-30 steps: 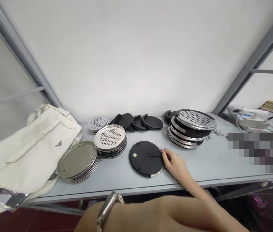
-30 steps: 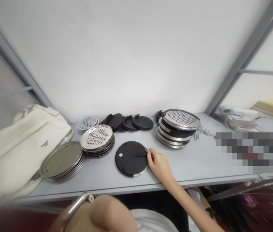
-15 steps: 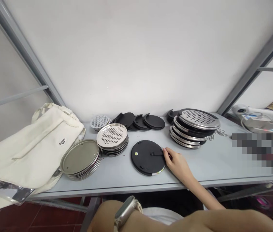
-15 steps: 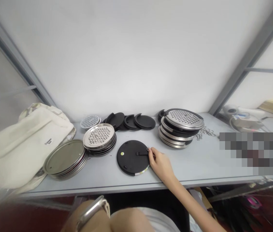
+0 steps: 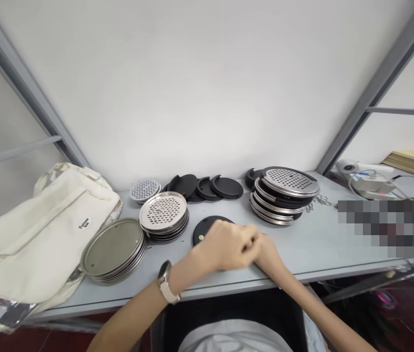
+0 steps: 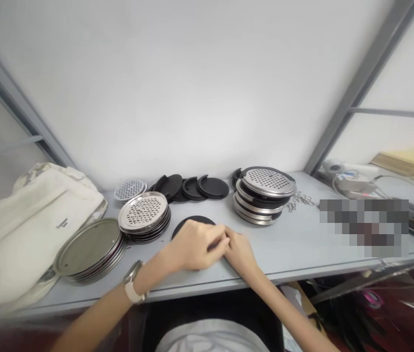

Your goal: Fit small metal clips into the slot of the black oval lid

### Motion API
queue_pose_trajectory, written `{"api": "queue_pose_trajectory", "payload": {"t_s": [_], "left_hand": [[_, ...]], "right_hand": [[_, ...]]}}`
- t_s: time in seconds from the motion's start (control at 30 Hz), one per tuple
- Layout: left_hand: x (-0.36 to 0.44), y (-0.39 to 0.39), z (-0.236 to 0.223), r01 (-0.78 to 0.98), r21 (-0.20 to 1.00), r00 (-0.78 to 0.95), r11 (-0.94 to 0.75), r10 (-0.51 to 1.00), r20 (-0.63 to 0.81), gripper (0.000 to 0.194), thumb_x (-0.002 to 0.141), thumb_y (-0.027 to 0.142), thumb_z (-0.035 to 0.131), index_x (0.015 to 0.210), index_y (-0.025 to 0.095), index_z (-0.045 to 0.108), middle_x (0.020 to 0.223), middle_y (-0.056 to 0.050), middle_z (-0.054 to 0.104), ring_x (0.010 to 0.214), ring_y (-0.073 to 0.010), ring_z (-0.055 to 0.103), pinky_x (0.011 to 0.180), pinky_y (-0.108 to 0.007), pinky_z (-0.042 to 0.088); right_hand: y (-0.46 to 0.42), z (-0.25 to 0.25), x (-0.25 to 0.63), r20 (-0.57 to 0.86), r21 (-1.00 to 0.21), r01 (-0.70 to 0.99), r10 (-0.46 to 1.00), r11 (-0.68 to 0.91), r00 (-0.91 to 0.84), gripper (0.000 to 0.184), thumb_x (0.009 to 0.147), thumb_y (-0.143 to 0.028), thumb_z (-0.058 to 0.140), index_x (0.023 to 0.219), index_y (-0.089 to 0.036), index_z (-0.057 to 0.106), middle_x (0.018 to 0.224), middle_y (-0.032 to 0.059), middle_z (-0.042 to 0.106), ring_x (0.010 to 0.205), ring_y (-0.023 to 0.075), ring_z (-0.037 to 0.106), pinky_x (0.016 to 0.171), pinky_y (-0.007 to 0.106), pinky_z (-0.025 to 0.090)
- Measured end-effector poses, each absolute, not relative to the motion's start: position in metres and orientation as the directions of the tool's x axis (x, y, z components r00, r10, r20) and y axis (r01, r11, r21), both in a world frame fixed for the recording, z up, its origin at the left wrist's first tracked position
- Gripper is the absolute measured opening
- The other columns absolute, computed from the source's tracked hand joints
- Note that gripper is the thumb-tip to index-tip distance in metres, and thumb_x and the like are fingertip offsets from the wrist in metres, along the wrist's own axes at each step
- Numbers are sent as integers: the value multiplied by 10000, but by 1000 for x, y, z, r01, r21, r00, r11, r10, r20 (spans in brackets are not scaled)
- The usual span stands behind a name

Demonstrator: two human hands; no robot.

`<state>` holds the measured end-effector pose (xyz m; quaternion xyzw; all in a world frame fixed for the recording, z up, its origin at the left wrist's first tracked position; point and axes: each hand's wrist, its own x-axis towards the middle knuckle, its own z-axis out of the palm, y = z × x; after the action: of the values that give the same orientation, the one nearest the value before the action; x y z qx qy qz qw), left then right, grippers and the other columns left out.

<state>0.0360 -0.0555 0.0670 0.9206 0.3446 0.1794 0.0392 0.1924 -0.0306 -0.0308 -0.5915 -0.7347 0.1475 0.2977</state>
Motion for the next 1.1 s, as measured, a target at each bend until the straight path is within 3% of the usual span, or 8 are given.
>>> {"api": "queue_pose_trajectory", "payload": {"t_s": [0.17,0.33,0.57,1.1], "left_hand": [[23,3,33,689,64,711,-722,690,135,393,838,537,476,828,160,585,696,-60,637,656,-221,615,597,-291,406],[17,12,16,632,73,765,-771,636,97,289,853,457,491,851,186,591,724,-38,654,678,-207,626,590,-275,386],[15,11,11,624,111,762,-773,634,133,236,892,409,449,925,229,599,836,-17,683,750,-200,631,637,-271,385],[27,3,8,716,135,662,-684,728,178,234,890,395,448,859,222,602,811,-25,666,762,-211,629,668,-274,405]], "right_hand": [[-28,-29,193,221,-581,767,960,271,-172,371,946,-344,286,683,-215,514,585,13,602,536,164,545,545,246,316],[-29,-28,196,211,-556,775,953,299,-217,374,954,-328,284,675,-217,507,592,13,601,550,163,551,556,244,310],[-27,-33,194,242,-504,814,952,290,-189,367,957,-310,288,706,-212,537,615,28,639,563,174,590,545,251,296],[-28,-38,193,333,-372,888,932,269,-143,315,943,-290,318,714,-200,515,595,41,650,532,185,620,502,265,243]]}}
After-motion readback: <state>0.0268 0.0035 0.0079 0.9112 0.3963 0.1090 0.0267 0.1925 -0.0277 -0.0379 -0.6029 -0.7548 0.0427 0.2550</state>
